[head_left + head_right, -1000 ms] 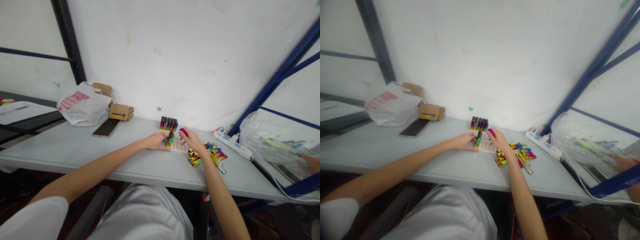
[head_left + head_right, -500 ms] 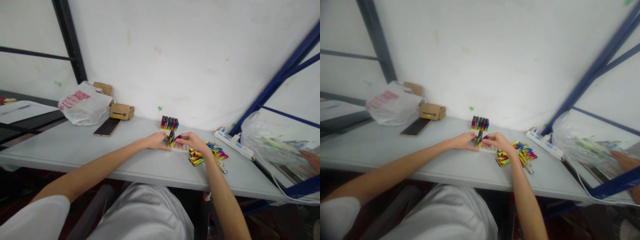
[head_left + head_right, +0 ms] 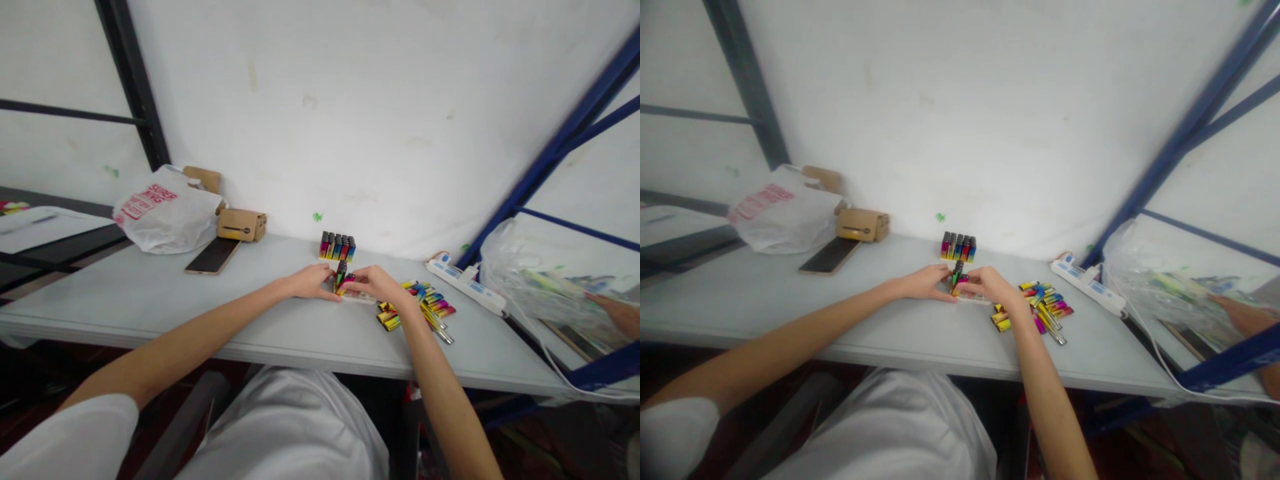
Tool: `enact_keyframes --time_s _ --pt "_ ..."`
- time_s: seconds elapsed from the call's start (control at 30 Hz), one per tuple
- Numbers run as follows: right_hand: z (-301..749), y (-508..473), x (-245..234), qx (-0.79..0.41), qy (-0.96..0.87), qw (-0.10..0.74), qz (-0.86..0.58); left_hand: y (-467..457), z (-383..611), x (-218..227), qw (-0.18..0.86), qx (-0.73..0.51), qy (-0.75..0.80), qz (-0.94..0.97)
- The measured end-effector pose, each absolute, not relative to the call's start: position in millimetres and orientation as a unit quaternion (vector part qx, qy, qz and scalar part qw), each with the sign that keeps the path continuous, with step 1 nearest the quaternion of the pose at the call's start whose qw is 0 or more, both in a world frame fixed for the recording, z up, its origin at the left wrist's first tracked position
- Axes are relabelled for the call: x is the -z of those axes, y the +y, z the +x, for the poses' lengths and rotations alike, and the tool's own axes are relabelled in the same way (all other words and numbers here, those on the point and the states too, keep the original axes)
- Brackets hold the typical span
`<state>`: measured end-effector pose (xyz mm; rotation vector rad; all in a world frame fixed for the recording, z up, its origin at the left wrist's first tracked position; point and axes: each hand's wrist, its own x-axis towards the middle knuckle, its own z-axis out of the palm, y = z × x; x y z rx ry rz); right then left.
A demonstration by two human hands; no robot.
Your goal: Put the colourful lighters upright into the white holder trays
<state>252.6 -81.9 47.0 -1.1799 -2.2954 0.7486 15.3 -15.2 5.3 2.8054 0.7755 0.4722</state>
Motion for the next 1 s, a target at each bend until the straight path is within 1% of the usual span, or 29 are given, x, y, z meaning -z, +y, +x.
enact_keyframes --time_s 0.07,0.13,0.23,0.33,0.43,0.47,0.5,0.57,0.63,0.7,0.83,1.0 --pt "247 -80 -44 -0.208 -0.845 0.214 -0.443 -15 15 -5 0.101 -0.159 0.263 0.946" --pt "242 -79 -41 -0.173 -0.854 0.196 -0.45 -15 15 -5 0.106 -0.157 0.266 0.945" --pt "242 -80 -40 -0.196 -0.854 0.179 -0.447 -16 15 -6 0.108 -0.158 0.271 0.943" --pt "257 -82 -47 -0.214 -0.841 0.204 -0.453 -17 15 -7 0.101 -0.158 0.271 0.944" --pt "284 -80 -54 -0.15 -0.8 0.229 -0.534 -18 16 -9 0.101 -0.153 0.27 0.945" --pt "294 -78 -55 -0.119 -0.775 0.215 -0.582 -18 16 -9 0.1 -0.15 0.271 0.945" --pt "302 -76 -56 -0.09 -0.75 0.185 -0.629 -19 16 -10 0.099 -0.147 0.273 0.946" --pt "316 -73 -54 -0.05 -0.701 0.102 -0.704 -19 16 -10 0.098 -0.144 0.276 0.945" --pt "324 -72 -51 -0.036 -0.664 0.036 -0.746 -19 15 -11 0.096 -0.143 0.277 0.945" --pt "327 -73 -49 -0.035 -0.644 0.01 -0.764 -20 15 -11 0.094 -0.143 0.276 0.946" --pt "317 -77 -48 -0.05 -0.664 0.013 -0.746 -20 15 -11 0.094 -0.146 0.272 0.946" --pt "301 -75 -40 -0.064 -0.709 0.055 -0.7 -21 16 -12 0.103 -0.142 0.279 0.944"
